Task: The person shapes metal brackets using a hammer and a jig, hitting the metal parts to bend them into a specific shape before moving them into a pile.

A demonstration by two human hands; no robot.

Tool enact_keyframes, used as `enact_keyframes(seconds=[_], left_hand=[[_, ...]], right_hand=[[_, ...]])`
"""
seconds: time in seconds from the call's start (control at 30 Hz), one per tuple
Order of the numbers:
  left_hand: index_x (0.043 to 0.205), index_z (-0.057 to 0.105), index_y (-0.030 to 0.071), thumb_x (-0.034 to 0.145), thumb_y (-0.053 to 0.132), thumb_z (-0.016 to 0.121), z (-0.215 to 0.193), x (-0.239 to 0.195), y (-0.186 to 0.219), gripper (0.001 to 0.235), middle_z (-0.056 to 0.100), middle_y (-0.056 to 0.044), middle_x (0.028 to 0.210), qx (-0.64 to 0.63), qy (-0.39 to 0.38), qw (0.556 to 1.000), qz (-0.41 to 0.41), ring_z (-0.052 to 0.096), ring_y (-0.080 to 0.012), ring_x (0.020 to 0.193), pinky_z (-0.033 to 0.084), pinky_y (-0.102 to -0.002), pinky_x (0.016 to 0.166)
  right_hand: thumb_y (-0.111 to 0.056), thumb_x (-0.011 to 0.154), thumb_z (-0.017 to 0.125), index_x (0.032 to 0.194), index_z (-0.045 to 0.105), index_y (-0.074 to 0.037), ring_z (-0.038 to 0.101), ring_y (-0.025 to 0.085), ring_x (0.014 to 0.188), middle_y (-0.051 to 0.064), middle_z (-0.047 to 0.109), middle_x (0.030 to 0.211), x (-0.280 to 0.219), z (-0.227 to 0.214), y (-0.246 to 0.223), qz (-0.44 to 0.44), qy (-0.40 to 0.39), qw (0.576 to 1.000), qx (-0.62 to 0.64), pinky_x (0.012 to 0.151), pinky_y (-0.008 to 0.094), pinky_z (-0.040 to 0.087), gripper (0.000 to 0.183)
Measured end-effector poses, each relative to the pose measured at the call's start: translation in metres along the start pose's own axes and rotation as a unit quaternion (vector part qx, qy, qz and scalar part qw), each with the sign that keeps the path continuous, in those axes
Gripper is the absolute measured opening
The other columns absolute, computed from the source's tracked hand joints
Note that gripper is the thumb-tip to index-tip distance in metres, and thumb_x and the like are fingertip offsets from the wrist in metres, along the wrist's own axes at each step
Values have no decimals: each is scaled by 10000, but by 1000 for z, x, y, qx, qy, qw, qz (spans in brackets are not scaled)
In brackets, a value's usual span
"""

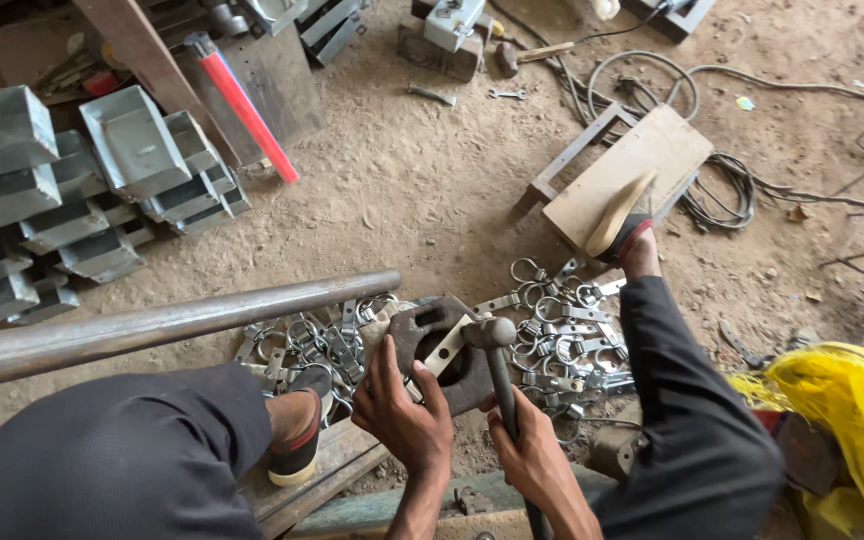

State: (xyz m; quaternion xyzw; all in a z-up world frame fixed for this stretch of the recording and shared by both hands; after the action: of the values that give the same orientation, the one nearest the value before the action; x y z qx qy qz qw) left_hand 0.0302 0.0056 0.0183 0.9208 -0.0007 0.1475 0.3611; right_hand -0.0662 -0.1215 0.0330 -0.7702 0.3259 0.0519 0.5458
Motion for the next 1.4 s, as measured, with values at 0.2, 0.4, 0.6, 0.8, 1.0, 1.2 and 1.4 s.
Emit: enact_keyframes(seconds=[0.2,0.4,0.6,0.8,1.0,1.2,1.4], left_hand=[[1446,569,137,994,318,528,0,1,2,489,612,-67,1452,-7,3,1000,-26,535,-293,1215,334,-473,1022],[1434,571,128,988,318,556,5,2,-2,485,622,-56,1416,-10,8,1000,-12,527,-288,1214,307,-497,1060],[1448,559,136,970,306,562,10,-1,-4,507,617,-52,1428,-24,6,999,-23,522,-277,1235,309,-478,1057],[1447,552,135,970,313,583,9,2,-1,510,612,-59,1432,-30,9,999,-32,533,-264,1202,316,-472,1051],[1448,562,133,955,289,583,1,3,4,517,619,-55,1429,-39,9,999,-23,525,-282,1212,312,-479,1048],[1454,553,129,959,301,588,2,2,-1,525,610,-60,1443,-60,-13,998,-35,514,-282,1207,303,-490,1052],[1468,545,125,992,332,578,9,-2,-6,520,608,-59,1443,-73,3,997,-36,518,-280,1236,295,-498,1092]], right_hand=[[-46,943,592,1028,603,-35,493,111,435,-1,519,623,14,0,16,4,-36,998,59,382,301,409,86],[-74,942,590,1031,603,-51,494,119,397,6,503,572,23,1,18,25,-40,998,52,372,308,413,93],[-86,955,591,1026,604,-44,492,124,380,1,483,539,24,-3,17,22,-46,997,50,361,311,411,84],[-74,933,591,1042,605,-61,482,140,366,5,462,544,18,-3,19,40,-36,997,51,357,323,396,110],[-78,942,603,1033,639,-58,423,103,459,2,467,578,8,1,25,-32,-14,999,3,426,296,328,100],[-85,943,608,994,617,-50,441,110,445,-11,493,595,11,4,32,-2,-26,1000,2,413,301,354,63],[-64,926,591,999,587,-57,487,129,404,3,485,569,10,5,27,52,-40,997,27,377,312,411,74]])
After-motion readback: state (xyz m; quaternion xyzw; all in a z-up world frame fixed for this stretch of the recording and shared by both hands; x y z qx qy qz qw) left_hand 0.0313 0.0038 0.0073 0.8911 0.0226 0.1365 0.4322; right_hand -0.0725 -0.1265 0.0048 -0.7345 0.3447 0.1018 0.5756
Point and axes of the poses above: each hand's wrist, its own x-axis towards the middle knuckle, its own z-axis out of the palm, y = z × x, the point moved 3 cm from there along x, towards the middle knuckle
